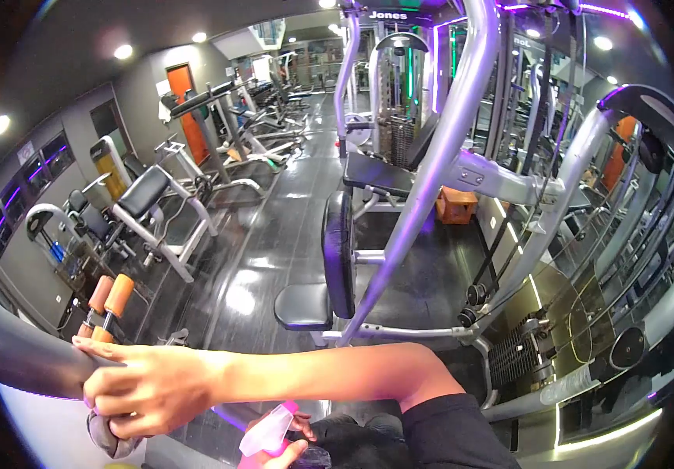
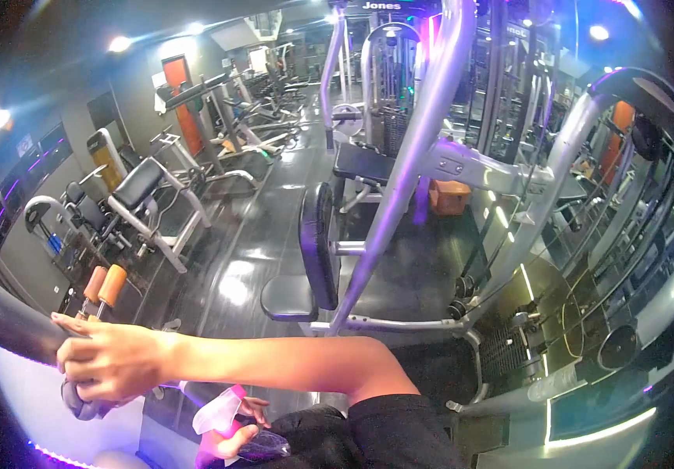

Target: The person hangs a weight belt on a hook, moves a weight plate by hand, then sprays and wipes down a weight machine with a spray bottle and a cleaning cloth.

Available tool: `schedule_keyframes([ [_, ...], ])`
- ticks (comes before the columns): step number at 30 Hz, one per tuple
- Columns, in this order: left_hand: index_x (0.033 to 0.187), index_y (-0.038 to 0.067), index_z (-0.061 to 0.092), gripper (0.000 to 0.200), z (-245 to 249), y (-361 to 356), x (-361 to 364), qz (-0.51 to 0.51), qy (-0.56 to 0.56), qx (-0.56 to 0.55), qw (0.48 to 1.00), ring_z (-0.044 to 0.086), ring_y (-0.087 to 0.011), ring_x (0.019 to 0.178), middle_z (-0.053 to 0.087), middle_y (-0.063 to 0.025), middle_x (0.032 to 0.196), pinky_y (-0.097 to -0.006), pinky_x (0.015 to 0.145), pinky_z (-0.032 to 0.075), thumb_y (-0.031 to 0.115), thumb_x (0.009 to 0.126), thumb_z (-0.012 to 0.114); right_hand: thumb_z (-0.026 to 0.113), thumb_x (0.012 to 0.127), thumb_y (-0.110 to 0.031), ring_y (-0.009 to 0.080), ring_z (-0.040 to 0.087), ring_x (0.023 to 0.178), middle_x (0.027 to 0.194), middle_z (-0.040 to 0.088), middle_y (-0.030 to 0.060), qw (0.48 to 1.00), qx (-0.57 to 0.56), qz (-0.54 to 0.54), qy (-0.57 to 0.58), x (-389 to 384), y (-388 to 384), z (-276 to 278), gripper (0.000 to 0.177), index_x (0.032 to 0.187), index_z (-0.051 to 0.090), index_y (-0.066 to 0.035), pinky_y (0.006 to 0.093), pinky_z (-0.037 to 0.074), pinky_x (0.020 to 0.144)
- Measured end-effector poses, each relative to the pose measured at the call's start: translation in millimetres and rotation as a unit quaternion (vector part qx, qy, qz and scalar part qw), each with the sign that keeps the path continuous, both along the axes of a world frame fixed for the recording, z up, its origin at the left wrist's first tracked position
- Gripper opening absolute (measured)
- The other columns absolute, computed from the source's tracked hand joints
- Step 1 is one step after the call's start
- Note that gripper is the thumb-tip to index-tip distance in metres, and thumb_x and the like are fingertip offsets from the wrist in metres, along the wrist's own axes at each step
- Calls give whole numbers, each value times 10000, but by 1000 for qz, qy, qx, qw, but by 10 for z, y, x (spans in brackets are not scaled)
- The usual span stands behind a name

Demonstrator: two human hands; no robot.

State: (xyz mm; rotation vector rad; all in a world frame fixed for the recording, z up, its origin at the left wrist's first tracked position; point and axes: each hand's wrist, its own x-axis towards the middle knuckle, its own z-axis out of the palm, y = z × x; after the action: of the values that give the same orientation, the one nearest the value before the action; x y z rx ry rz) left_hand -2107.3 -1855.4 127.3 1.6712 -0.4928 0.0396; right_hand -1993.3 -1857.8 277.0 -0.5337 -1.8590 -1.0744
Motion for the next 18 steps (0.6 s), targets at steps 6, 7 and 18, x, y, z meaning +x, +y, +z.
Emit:
schedule_keyframes([
  [6,1119,63,421,368,-174,5,-120,23,20,-71,997,648,-266,850,561,-90,904,-527,946,416,-57,792,538,748,707,-121,346,532,986,1104,473,153,921,-170,137,323,207,-498,-90,398,1011,507,-34,407,452,858],
  [7,1140,70,396,410,-209,20,-103,13,33,-45,998,653,-268,833,549,-100,942,-508,920,444,-105,787,514,736,748,-135,306,517,1006,1103,469,151,921,-147,106,346,321,-630,-98,362,1012,507,-43,374,431,850],
  [18,1008,-15,479,278,353,-315,-77,225,-102,337,908,654,-222,717,598,-126,807,-327,668,511,-74,754,576,646,878,-204,124,518,1003,1069,552,41,742,-100,37,662,1142,-1402,-811,357,1152,490,-36,271,411,878],
])
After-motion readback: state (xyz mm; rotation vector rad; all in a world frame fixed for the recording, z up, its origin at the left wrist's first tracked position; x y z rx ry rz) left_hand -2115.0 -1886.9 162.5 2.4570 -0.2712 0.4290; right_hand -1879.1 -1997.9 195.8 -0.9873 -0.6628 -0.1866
